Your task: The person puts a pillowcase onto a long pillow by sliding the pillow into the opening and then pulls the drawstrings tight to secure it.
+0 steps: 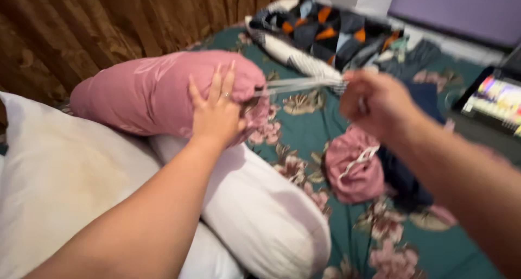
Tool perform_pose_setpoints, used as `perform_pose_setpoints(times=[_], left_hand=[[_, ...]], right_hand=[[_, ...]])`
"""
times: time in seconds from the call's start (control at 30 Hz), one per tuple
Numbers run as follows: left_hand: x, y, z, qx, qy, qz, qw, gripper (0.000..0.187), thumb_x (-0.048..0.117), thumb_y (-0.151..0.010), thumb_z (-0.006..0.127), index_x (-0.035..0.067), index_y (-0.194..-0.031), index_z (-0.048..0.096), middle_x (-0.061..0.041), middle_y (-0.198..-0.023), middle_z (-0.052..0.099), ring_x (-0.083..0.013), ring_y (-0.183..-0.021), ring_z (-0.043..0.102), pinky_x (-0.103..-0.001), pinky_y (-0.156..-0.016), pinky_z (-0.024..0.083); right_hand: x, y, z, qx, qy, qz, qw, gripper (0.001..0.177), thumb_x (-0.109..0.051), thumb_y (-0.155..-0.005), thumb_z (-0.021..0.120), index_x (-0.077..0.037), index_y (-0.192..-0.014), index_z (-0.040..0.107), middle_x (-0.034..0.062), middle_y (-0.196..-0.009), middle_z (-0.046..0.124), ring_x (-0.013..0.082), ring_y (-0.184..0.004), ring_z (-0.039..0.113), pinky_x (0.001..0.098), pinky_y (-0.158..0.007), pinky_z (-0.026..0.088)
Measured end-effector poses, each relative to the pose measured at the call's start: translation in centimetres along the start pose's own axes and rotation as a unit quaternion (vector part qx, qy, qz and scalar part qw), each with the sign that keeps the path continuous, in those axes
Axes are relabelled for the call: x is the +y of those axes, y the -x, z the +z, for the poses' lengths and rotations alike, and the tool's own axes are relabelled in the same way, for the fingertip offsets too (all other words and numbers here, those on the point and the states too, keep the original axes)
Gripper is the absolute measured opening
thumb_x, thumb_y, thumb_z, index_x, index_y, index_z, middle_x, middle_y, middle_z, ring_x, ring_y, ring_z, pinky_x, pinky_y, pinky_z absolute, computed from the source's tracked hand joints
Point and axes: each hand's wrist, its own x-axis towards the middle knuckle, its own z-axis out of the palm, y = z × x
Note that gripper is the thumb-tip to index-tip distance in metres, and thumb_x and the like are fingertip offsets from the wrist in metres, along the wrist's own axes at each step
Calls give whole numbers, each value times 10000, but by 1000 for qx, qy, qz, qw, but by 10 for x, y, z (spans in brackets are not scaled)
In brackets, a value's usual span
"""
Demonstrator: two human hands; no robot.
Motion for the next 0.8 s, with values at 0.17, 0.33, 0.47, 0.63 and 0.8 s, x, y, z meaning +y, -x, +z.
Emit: perform_pose_setpoints(times=[0.17, 0.33, 0.47, 0.63, 0.8], left_hand=[[11, -22, -18, 37, 240, 57, 968, 363, 460, -621, 844, 198, -865, 782, -79, -1569, 404, -353, -1490, 244, -756, -1101, 84], [58, -52, -1, 166, 320, 177, 916, 591, 348, -763, 787, 7, -1215, 619, -148, -1398, 585, -339, -1238, 569, -547, -1114, 397], [70, -69, 13, -73, 261, 103, 957, 192, 278, -986, 646, 142, -1116, 612, -143, -931, 718, -333, -1018, 659, -471, -1098, 438], [34, -75, 9, 62, 209, 169, 961, 106, 263, -922, 671, 162, -896, 648, -70, -819, 685, -261, -961, 661, -548, -1121, 347], [25, -52, 3, 37, 186, 215, 958, 85, 188, -853, 632, 176, -933, 658, -19, -884, 687, -237, -1038, 643, -514, -1159, 329]], right_hand=[[-10, -11, -3, -49, 43, -35, 997, 461, -229, -975, 554, -185, -593, 300, -29, -550, 245, 145, -512, 237, 335, -517, 222], [-14, -15, -10, -25, 45, -22, 998, 443, -200, -974, 548, -179, -604, 304, -40, -559, 243, 137, -513, 224, 325, -514, 217], [-11, -9, -32, -2, 44, -24, 999, 429, -171, -963, 545, -159, -592, 330, -29, -541, 244, 148, -493, 223, 328, -508, 217], [-10, 11, -83, 42, 73, -71, 994, 448, -109, -925, 572, -157, -561, 315, -25, -558, 251, 144, -523, 248, 329, -533, 241], [-7, -17, -106, 40, 189, -14, 981, 291, -169, -937, 618, -86, -672, 532, -29, -583, 317, 120, -517, 273, 317, -512, 230]])
